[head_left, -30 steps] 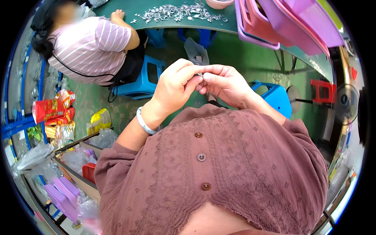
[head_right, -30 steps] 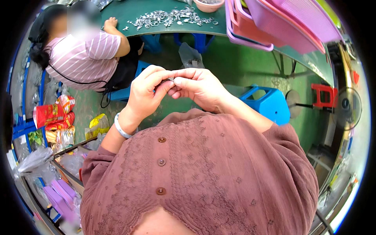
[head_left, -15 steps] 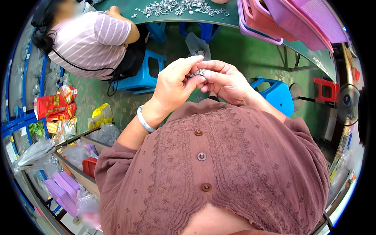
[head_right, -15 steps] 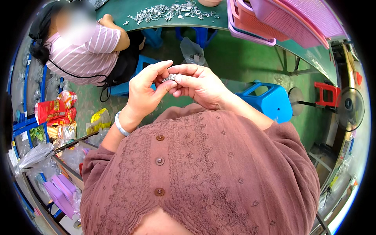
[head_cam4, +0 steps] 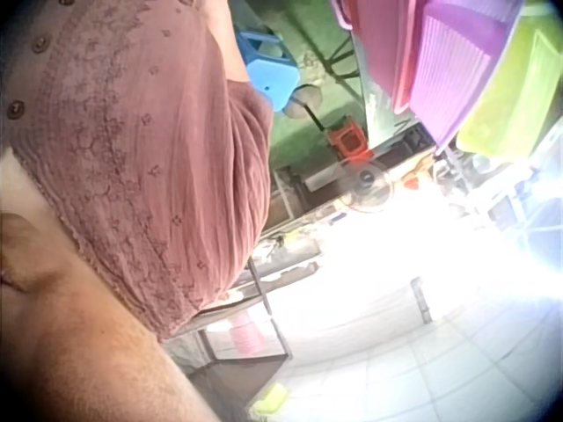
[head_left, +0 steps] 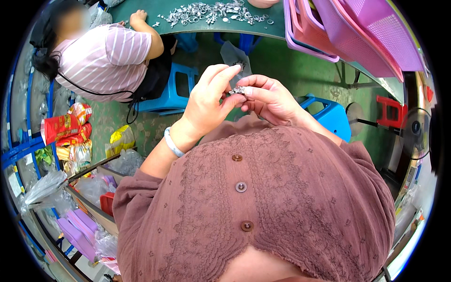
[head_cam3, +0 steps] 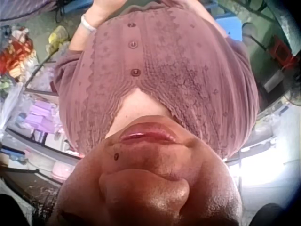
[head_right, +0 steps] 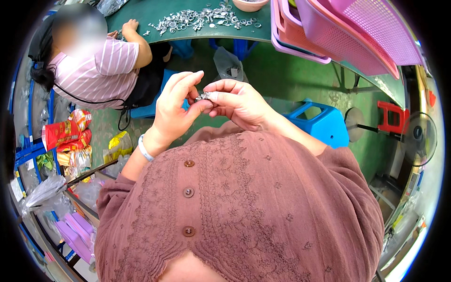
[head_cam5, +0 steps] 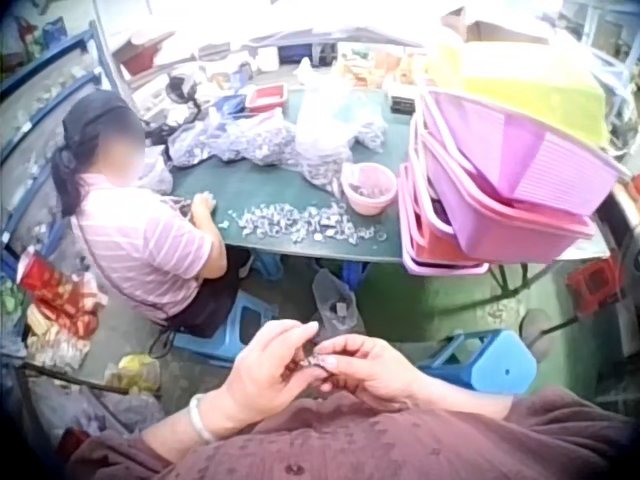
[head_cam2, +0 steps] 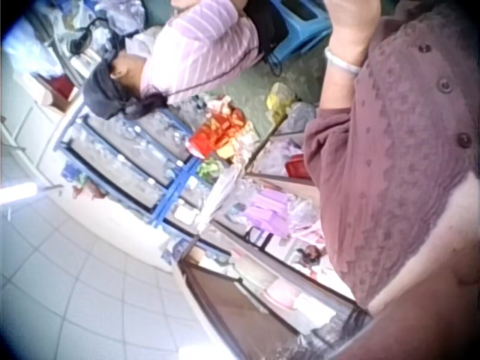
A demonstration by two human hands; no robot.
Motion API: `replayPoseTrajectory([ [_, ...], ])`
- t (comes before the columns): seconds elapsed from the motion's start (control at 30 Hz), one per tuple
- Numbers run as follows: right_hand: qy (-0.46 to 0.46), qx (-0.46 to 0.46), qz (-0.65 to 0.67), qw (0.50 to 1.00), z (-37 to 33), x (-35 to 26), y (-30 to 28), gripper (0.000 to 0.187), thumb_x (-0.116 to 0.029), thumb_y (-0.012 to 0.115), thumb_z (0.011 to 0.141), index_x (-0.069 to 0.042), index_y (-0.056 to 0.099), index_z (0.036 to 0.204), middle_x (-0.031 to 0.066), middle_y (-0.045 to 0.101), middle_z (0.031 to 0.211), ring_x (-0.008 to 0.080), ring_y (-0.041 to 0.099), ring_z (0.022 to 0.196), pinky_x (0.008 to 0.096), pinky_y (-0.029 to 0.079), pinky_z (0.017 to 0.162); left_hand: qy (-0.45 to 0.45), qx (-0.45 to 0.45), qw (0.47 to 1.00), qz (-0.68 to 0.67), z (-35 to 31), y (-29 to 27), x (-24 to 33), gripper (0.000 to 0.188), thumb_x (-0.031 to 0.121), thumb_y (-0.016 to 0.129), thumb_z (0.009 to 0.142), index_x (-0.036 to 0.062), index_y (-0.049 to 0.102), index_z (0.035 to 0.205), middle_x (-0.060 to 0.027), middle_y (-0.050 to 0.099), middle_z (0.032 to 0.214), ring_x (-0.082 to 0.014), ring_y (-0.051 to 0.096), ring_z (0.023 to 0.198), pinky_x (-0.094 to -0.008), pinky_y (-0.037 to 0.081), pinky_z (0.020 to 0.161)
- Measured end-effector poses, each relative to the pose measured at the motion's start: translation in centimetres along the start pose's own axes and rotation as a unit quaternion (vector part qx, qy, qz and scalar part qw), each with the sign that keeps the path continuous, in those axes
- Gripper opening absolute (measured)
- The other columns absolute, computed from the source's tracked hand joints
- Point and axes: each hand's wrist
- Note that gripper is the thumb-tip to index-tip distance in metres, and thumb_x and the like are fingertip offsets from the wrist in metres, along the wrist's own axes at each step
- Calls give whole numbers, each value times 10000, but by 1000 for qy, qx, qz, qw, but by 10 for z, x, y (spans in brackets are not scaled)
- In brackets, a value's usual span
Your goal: The person assembles small silver-colored metal components by hand, joining two pieces together and placing them on the table. They then gather the assembled pieces and place them into a plastic bag.
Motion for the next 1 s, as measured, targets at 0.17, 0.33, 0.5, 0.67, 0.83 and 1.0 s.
replayPoseTrajectory([
  [0.17, -8, -26, 12, 1000, 8, -11, -5, 185, -60, 577, 835, 16, 564, 1004, 104, 609, 909, 161, 593, 770, 265, 495, 688, -34, 11, 999, -34, 9, -1, -3, 427, -42, 697, 637, -14, 550, 1037, -111, 503, 1013, -130, 557, 697, -236, 496, 607],
  [0.33, -23, -41, 21, 999, 19, -21, -8, 181, -49, 575, 833, 31, 565, 995, 109, 607, 904, 163, 590, 768, 260, 493, 694, -76, 17, 986, -149, 8, 1, -15, 273, -61, 671, 695, -44, 582, 952, -95, 484, 1057, -126, 566, 815, -235, 503, 686],
  [0.5, -46, -40, 24, 998, 26, -26, -10, 176, -44, 568, 836, 33, 569, 994, 122, 607, 905, 175, 593, 784, 265, 490, 696, -162, 48, 943, -286, 11, 7, -16, 217, -72, 627, 743, -43, 588, 955, -85, 473, 1074, -135, 546, 906, -251, 480, 770],
  [0.67, -64, -54, 8, 996, 29, -39, -16, 171, -42, 561, 840, 34, 570, 992, 130, 608, 920, 179, 593, 807, 267, 484, 706, -183, 90, 916, -346, 15, 16, -22, 270, -76, 622, 744, -31, 568, 1005, -77, 471, 1072, -127, 519, 936, -261, 466, 801],
  [0.83, -62, -61, -14, 996, 33, -52, -26, 167, -37, 558, 841, 38, 569, 990, 129, 608, 924, 174, 591, 813, 265, 481, 710, -83, 130, 958, -242, 27, 30, -21, 449, -143, 586, 724, -13, 484, 1142, -76, 433, 1106, -129, 517, 937, -248, 474, 814],
  [1.0, -71, -69, -30, 995, 43, -66, -36, 166, -35, 559, 839, 40, 566, 987, 130, 608, 924, 173, 593, 806, 268, 481, 705, -63, 161, 966, -195, 42, 42, -28, 466, -146, 578, 714, -29, 474, 1153, -108, 392, 1149, -146, 543, 909, -256, 505, 791],
])
Point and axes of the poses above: each hand's wrist, its own z-axis towards the middle knuckle, its own y-axis out of the palm, x = y × z
